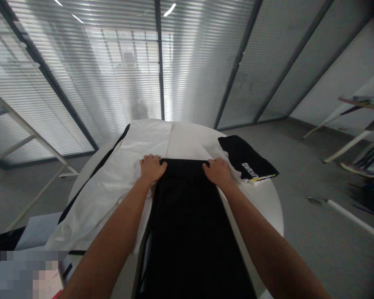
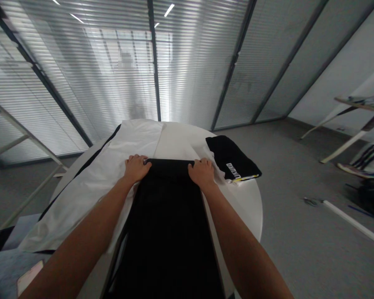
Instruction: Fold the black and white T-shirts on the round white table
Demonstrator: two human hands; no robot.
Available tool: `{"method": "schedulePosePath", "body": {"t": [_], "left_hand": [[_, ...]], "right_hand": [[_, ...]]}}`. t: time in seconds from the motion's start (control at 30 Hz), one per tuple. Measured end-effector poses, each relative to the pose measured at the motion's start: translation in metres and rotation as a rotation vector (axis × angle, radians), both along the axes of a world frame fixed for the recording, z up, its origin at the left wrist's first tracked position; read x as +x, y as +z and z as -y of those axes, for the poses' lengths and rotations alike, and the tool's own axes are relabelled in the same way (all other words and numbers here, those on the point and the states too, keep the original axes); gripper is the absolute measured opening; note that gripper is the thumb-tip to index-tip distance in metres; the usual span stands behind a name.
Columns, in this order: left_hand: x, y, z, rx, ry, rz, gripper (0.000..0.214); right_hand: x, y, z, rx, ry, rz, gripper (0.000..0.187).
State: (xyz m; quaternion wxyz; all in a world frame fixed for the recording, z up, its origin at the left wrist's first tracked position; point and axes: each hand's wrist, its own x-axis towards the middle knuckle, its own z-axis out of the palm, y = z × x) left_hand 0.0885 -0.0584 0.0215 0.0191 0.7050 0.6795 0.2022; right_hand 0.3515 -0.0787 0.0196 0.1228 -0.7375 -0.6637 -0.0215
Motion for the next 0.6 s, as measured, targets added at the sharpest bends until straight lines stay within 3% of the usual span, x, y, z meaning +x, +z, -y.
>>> {"method": "schedulePosePath", "body": {"t": [0.23,0.43,0.6], "left_hand": [[-0.006,0.000,-0.003,-0.094,-0.069,0.068,0.042],[-0.010,-0.004,-0.006,-0.096,-0.119,0.193,0.039],[-0.014,-0.006,-0.008,-0.095,-0.133,0.304,0.037]], "right_hand": [[0.002,-0.002,-0.004,-0.043,-0.012,-0.050,0.044],[0.007,-0.007,-0.013,0.018,0.038,-0.123,0.040],[0.007,-0.005,-0.014,0.054,-0.012,-0.277,0.034]]}}
